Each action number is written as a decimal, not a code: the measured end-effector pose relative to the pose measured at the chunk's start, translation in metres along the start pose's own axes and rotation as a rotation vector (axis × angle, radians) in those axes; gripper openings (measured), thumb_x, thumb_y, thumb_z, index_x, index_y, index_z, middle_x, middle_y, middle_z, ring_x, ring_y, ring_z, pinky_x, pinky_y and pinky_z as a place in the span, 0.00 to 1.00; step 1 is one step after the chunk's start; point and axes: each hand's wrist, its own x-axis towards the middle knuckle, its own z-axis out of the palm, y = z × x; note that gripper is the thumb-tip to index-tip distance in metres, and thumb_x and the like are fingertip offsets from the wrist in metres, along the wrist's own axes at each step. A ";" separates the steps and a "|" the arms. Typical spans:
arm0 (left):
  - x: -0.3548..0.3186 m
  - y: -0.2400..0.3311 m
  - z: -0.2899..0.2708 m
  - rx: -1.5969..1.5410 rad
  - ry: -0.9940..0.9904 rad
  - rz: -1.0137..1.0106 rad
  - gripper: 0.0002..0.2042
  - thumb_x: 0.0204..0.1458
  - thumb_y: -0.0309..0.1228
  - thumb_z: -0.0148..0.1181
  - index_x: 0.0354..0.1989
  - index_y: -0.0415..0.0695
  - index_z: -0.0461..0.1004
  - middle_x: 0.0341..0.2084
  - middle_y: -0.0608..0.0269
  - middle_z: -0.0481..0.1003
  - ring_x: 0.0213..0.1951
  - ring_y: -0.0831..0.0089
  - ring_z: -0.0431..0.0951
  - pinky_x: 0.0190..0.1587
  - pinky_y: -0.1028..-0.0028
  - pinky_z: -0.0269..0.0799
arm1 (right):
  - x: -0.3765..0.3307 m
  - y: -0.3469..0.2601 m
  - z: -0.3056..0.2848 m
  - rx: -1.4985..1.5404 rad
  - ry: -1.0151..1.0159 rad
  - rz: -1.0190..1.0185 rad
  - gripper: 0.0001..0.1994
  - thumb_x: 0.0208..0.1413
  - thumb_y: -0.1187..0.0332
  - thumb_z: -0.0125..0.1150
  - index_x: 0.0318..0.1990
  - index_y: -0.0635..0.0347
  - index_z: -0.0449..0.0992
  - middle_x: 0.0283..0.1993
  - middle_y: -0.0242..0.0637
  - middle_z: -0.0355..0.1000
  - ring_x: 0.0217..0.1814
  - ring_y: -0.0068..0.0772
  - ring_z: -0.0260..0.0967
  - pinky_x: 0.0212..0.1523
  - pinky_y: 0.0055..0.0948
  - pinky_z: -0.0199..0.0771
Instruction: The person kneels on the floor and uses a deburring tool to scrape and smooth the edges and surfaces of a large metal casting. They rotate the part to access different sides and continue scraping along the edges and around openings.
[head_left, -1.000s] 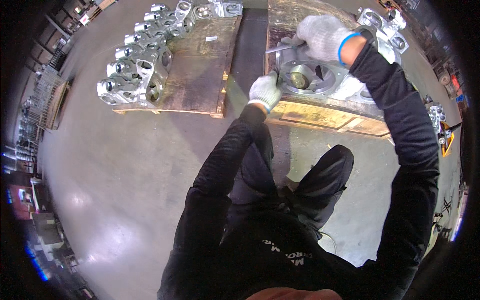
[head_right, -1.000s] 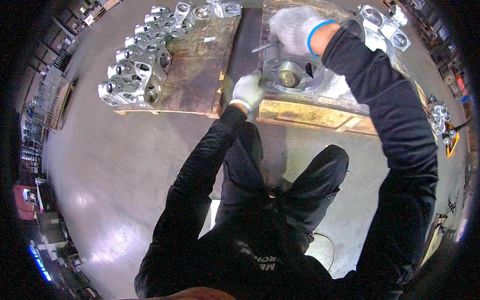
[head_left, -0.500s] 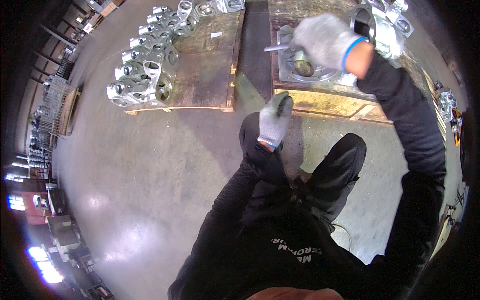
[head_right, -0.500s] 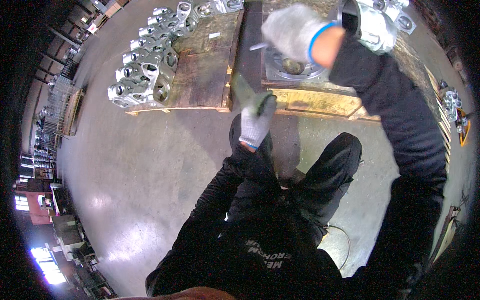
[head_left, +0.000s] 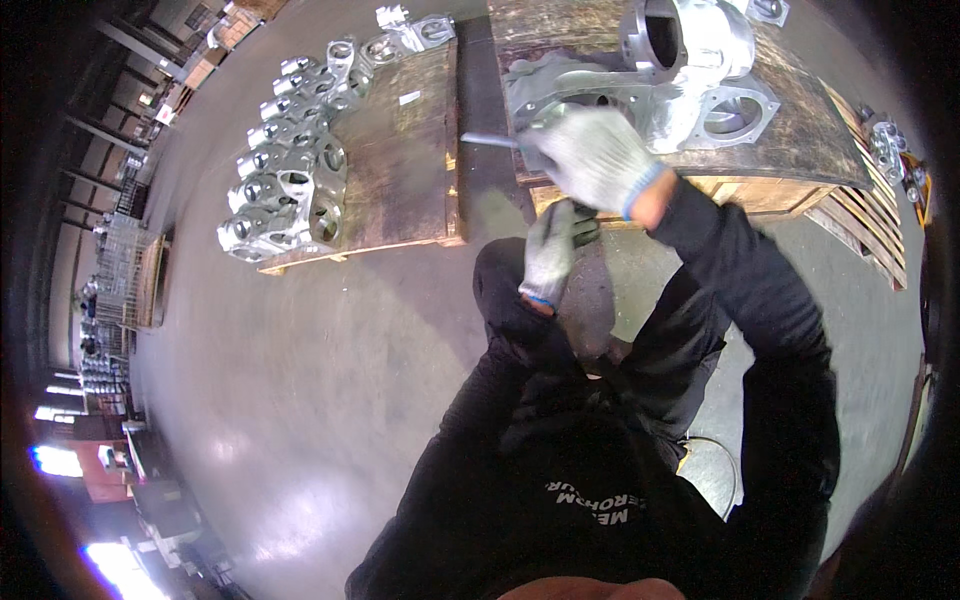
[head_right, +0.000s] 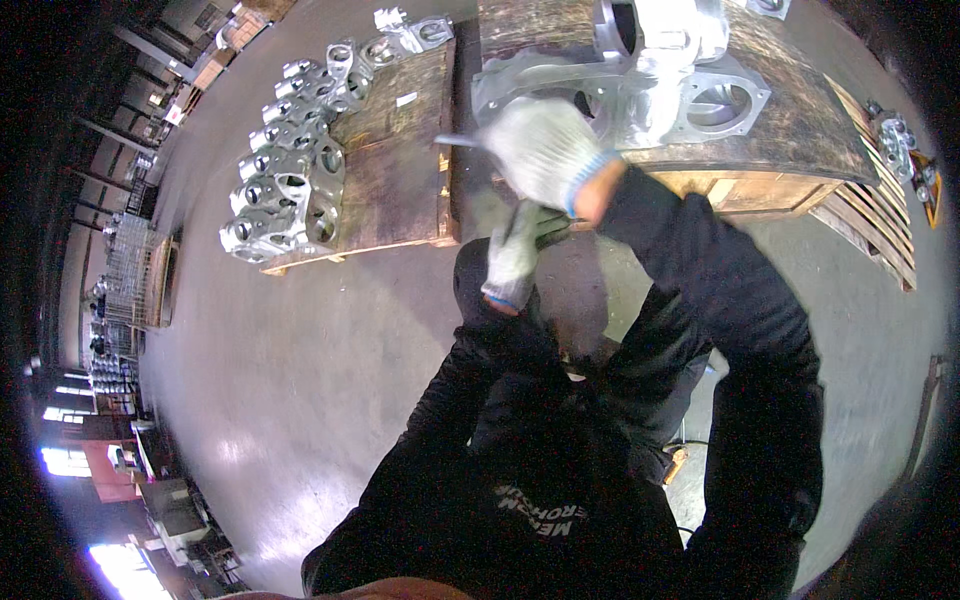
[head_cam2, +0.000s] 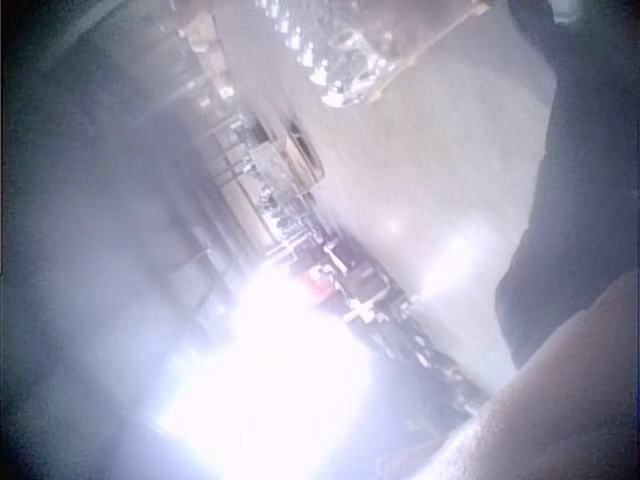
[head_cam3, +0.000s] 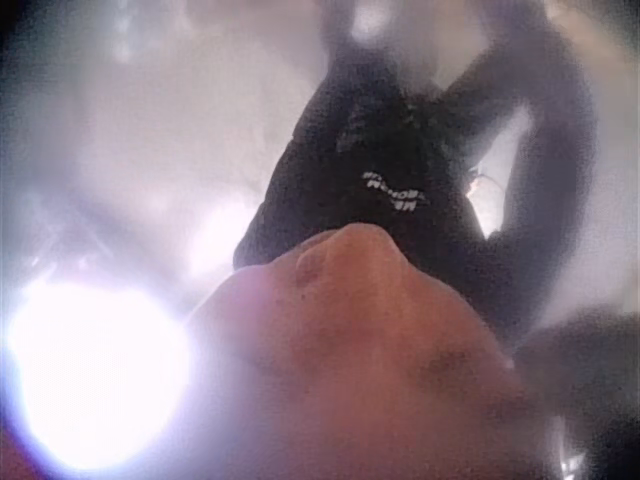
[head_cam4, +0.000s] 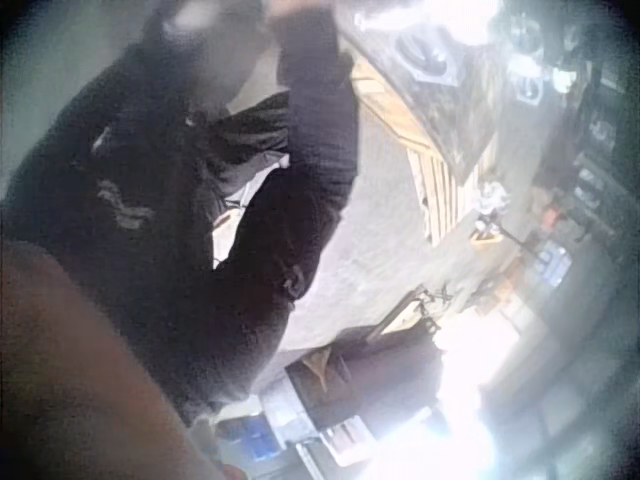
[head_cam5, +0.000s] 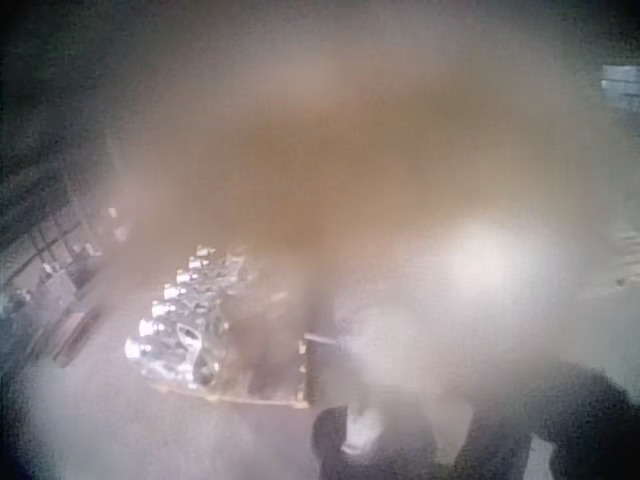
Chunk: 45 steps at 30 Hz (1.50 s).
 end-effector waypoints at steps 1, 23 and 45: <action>0.002 -0.002 -0.006 -0.073 0.004 -0.126 0.29 0.73 0.51 0.46 0.61 0.32 0.70 0.51 0.47 0.79 0.47 0.63 0.81 0.51 0.65 0.79 | -0.029 -0.006 0.001 0.095 -0.106 0.166 0.13 0.58 0.66 0.61 0.47 0.61 0.82 0.36 0.44 0.82 0.33 0.50 0.80 0.36 0.43 0.81; 0.098 -0.054 0.016 0.321 0.257 0.029 0.23 0.73 0.48 0.47 0.37 0.39 0.76 0.22 0.68 0.71 0.21 0.74 0.70 0.26 0.69 0.67 | -0.145 -0.040 0.023 1.692 -0.076 1.485 0.24 0.69 0.59 0.56 0.70 0.51 0.72 0.27 0.27 0.69 0.20 0.20 0.63 0.21 0.24 0.64; 0.088 -0.066 0.070 0.168 -0.033 -0.110 0.26 0.71 0.54 0.46 0.31 0.44 0.74 0.23 0.65 0.73 0.26 0.73 0.73 0.30 0.69 0.69 | -0.159 -0.076 -0.005 0.760 -0.042 1.092 0.26 0.66 0.71 0.55 0.71 0.66 0.66 0.42 0.61 0.77 0.40 0.51 0.78 0.41 0.42 0.77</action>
